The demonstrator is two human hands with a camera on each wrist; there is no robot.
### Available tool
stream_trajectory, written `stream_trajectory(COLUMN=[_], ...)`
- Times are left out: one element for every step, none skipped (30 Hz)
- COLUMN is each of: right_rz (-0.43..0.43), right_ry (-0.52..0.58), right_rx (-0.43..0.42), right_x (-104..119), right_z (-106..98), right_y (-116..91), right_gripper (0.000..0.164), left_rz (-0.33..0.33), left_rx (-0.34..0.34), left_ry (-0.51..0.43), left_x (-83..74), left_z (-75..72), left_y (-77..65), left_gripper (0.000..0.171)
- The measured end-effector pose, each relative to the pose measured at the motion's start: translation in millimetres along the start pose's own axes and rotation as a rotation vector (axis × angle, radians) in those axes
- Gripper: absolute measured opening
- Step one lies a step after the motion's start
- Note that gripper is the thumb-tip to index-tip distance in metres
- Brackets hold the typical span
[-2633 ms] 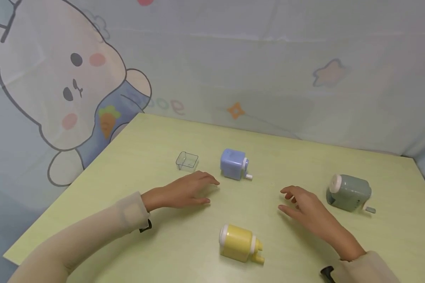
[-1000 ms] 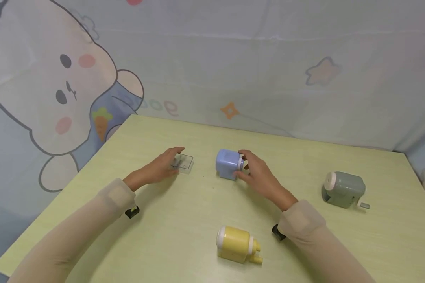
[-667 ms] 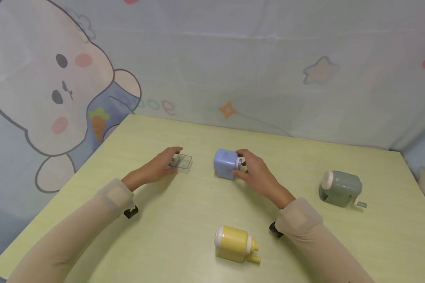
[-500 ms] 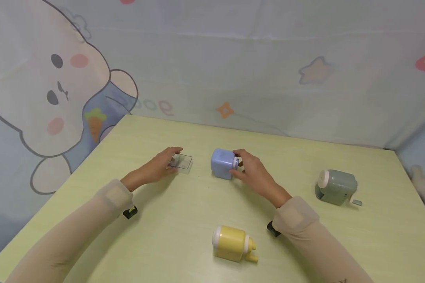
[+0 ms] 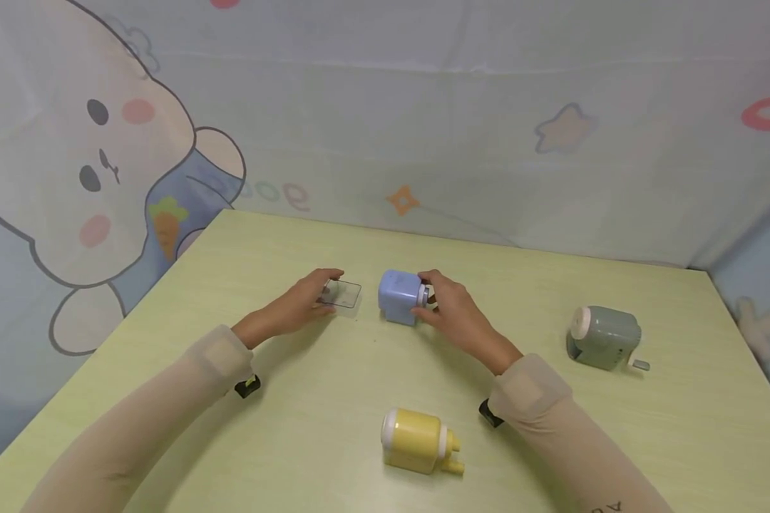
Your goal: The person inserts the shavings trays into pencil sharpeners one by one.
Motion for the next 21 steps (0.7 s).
stream_trajectory(right_rz=[-0.001,-0.002,-0.003,-0.003,-0.002,0.0,0.002,0.004,0.006,0.007,0.008,0.01,0.01,0.012,0.012,0.011,0.011,0.009,0.007,0.006,0.004], right_ry=[0.001,0.003,0.005,0.005,0.005,0.004,0.003,0.004,0.006,0.007,0.008,0.012,0.013,0.016,0.018,0.02,0.021,0.021,0.019,0.021,0.019], right_rx=[0.001,0.001,0.002,0.003,0.005,0.005,0.005,0.005,0.004,0.003,0.002,0.001,0.0,-0.001,-0.001,-0.001,-0.001,-0.001,-0.002,-0.003,-0.004], right_x=[0.5,1.1,1.3,1.3,1.0,0.5,-0.1,-0.5,-0.7,-0.9,-0.8,-0.9,-0.9,-0.6,-0.5,-0.4,0.0,0.2,0.8,1.3,1.3], right_z=[-0.3,-0.5,-0.7,-0.8,-0.9,-1.1,-1.0,-0.8,-0.8,-0.9,-1.0,-1.0,-1.1,-1.2,-1.2,-1.2,-1.3,-1.3,-1.5,-1.6,-1.7], right_y=[-0.1,-0.2,-0.3,-0.3,-0.4,-0.5,-0.6,-0.7,-0.8,-0.8,-0.8,-0.8,-0.9,-0.9,-1.0,-1.0,-1.1,-0.9,-1.0,-1.0,-0.9], right_gripper=[0.055,0.055,0.055,0.055,0.055,0.056,0.056,0.056,0.056,0.056,0.056,0.056,0.056,0.056,0.056,0.056,0.055,0.056,0.056,0.056,0.056], left_rz=[0.002,0.004,0.006,0.011,0.015,0.021,0.027,0.033,0.039,0.042,0.044,0.047,0.048,0.051,0.052,0.051,0.053,0.054,0.054,0.054,0.053], left_rx=[-0.002,-0.004,-0.006,-0.009,-0.012,-0.015,-0.016,-0.018,-0.019,-0.019,-0.018,-0.018,-0.018,-0.02,-0.022,-0.022,-0.024,-0.023,-0.022,-0.02,-0.017], left_ry=[-0.001,-0.001,-0.001,0.0,0.002,0.005,0.009,0.012,0.015,0.013,0.015,0.016,0.013,0.012,0.01,0.008,0.011,0.013,0.015,0.017,0.016], left_x=[-1.1,-1.8,-3.0,-3.9,-4.8,-5.7,-6.4,-7.2,-8.2,-9.3,-10.2,-11.4,-12.8,-14.2,-15.7,-17.0,-18.1,-19.1,-20.0,-20.7,-21.6], left_z=[0.8,1.6,2.0,2.3,2.7,3.0,3.9,4.5,5.1,5.6,6.2,6.8,7.3,7.6,8.0,8.3,8.7,9.2,9.6,10.1,10.4], left_y=[1.1,2.2,3.0,4.1,5.0,6.0,6.8,7.7,8.5,9.5,10.3,11.3,12.2,13.0,13.8,14.5,15.2,15.7,16.3,17.0,17.7], left_gripper=[0.062,0.061,0.061,0.061,0.061,0.061,0.061,0.061,0.061,0.061,0.061,0.061,0.061,0.061,0.061,0.061,0.061,0.061,0.061,0.061,0.061])
Point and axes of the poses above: each hand's wrist, its own y-axis towards the middle knuckle, its own z-axis out of the palm, x = y × z, the point moved 8 cm from there along y, towards the middle knuckle, and after that the axes turned 14 degrees about y, right-handed, at the moved point
